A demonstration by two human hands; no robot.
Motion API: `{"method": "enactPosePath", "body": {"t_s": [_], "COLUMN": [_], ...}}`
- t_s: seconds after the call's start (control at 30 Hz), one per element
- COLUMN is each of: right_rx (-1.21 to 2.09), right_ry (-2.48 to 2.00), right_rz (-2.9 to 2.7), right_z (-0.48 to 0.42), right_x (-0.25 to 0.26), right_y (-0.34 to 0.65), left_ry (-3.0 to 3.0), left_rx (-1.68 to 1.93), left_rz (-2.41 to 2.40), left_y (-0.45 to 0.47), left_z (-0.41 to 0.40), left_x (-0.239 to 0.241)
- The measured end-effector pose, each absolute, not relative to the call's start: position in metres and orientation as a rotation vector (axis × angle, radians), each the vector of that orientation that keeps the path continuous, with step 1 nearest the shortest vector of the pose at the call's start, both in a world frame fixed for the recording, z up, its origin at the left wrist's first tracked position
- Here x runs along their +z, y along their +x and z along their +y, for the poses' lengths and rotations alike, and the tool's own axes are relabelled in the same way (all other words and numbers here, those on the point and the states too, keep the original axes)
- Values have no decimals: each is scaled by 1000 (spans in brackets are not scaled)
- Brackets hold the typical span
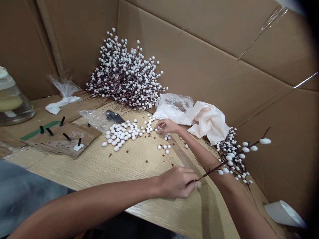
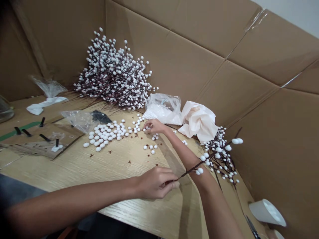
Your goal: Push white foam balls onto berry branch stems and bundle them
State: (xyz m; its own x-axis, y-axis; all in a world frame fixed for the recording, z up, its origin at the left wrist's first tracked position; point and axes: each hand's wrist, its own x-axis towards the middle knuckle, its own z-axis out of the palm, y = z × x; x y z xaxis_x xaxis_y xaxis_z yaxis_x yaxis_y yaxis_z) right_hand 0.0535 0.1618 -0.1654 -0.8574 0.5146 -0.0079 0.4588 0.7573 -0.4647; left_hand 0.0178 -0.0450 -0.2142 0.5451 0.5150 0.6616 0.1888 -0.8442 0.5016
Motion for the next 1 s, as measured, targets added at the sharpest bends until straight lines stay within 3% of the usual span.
{"method": "enactPosePath", "body": {"t_s": [1.0], "right_rx": [490], "right_ry": [-764], "right_rz": [-2838], "right_z": [185], "right_x": [-167], "right_y": [10], "left_ry": [2512], "left_rx": [1175], "left_rz": [670], "left_y": [19], "left_z": [-45], "left_x": [-219]}}
